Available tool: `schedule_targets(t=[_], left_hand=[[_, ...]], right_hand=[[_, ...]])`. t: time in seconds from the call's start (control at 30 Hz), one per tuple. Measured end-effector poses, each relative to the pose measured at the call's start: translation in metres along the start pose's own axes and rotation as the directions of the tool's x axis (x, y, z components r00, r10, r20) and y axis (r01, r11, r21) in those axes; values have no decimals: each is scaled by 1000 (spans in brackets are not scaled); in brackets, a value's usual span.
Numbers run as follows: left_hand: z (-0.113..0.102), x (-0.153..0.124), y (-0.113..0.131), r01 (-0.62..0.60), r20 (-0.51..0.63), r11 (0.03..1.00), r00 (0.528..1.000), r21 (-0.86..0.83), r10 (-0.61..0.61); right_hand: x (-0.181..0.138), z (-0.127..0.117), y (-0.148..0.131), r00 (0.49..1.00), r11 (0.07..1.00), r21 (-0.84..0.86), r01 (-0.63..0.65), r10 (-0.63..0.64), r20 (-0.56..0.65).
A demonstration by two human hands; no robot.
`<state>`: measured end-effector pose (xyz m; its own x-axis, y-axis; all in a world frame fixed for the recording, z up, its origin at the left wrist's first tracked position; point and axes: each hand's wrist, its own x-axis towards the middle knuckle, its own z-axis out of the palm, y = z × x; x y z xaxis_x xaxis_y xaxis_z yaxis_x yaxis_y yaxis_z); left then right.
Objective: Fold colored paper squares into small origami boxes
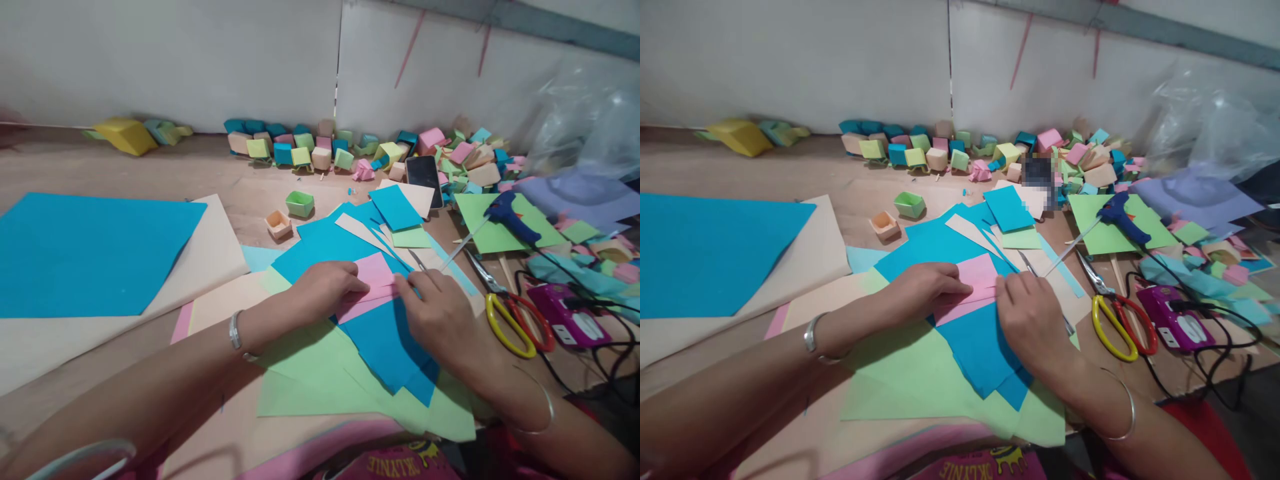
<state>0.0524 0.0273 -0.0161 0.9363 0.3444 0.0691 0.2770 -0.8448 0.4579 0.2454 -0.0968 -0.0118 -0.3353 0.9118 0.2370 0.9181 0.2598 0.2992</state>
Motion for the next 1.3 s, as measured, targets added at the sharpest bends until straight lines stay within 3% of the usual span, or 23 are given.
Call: schedule_targets(t=[0.13,0.27,0.43,0.53,0.63,0.77,0.9,0.97,1.2,1.3], left_hand=[[-5,-4,4,-47,18,996,999,70,45],[-7,-14,10,-114,76,976,992,186,102],[-9,-45,19,-119,127,961,988,251,89],[-12,-68,22,-100,100,932,993,349,69],[-19,-79,24,-43,13,950,999,311,41],[-19,-60,29,75,-136,968,990,239,-43],[-3,-27,27,69,-3,949,997,308,-72],[8,-18,22,47,-15,928,999,369,-44],[22,-22,22,-28,-61,848,996,529,71],[22,-23,24,2,-104,828,992,560,68]], right_hand=[[3,6,-14,991,987,84,135,-137,14],[1,11,-16,989,987,100,127,-134,65],[0,11,-13,987,980,138,141,-150,57],[0,11,-14,987,976,159,147,-156,44],[-1,12,-15,984,975,143,169,-175,29],[2,13,-13,983,976,120,179,-181,7],[5,14,-8,982,972,145,185,-178,-57],[7,14,-5,980,968,163,189,-176,-89],[9,14,2,981,955,225,193,-185,-56],[9,16,6,985,947,271,174,-166,-55]])
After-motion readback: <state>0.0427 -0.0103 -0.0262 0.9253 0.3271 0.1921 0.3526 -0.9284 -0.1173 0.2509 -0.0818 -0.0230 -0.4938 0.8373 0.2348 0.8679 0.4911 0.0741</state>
